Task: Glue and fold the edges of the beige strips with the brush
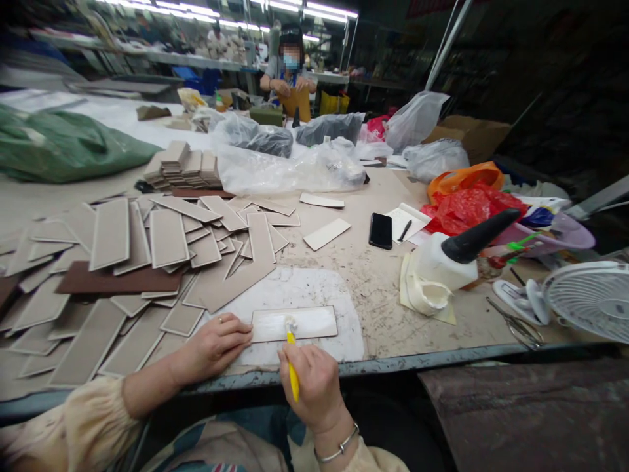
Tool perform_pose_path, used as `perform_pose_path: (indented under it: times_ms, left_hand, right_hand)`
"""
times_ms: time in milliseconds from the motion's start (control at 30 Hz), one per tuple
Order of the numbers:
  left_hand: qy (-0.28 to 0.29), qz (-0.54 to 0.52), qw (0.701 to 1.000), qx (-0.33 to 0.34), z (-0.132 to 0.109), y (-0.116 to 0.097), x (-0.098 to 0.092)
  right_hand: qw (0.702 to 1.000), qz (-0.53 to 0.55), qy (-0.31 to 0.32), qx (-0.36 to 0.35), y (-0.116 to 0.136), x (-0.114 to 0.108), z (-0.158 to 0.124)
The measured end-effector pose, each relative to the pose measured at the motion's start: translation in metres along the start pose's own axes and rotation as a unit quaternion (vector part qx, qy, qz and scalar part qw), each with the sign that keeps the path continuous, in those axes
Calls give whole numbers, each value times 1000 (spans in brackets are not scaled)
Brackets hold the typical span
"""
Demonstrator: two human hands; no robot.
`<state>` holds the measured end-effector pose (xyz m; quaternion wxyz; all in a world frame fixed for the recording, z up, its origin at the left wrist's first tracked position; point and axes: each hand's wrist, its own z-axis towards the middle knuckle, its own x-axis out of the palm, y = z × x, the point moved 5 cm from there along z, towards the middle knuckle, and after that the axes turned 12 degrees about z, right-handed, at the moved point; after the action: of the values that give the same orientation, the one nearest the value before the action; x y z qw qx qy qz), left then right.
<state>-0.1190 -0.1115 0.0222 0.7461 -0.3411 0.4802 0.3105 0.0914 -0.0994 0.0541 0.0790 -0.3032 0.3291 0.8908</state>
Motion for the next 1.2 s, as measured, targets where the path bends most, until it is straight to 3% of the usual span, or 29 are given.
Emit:
perform_pose_path:
  times_ms: [167,267,400,467,567,633,733,800,900,1000,1100,1200]
  left_hand:
    - [0,0,1000,1,0,-1,0]
    - [-7,-2,1000,0,1,-1,-2]
    - [-13,-1,1000,-2,1,-1,-2]
    - [-12,0,1000,-4,1,-1,-2]
    - [-2,-1,1000,-2,0,0,0]
    - [1,-3,1000,2,0,-1,0]
    - [-7,-4,1000,3,1,-1,-2]
    - [-10,-1,1000,1,2,-2,-4]
    - [-12,6,1000,-7,2,-5,-6]
    - [-21,28,999,-40,0,-2,-7]
    - [-28,107,984,-143,-2,14,-8]
    - [-1,196,951,-239,-3,34,-12]
  right_hand:
    - [991,-93,-90,18,-5,-25,-9]
    - [990,-124,-59,33,-2,-18,-8]
    - [999,-50,-6,8,8,-2,-4]
    - [999,-42,-29,2,4,-8,-6]
    - [988,-121,-89,28,-9,-25,-12]
    - [984,-152,-87,45,-13,-26,-12]
    - [997,-58,-31,33,-5,-10,-6]
    - [998,42,-32,28,2,-3,-3]
    - [984,98,-119,86,-6,-14,-7]
    - [936,115,-239,233,-37,-36,-21]
    - [880,176,-317,306,-61,-50,-30]
    - [875,173,-329,309,-64,-55,-30]
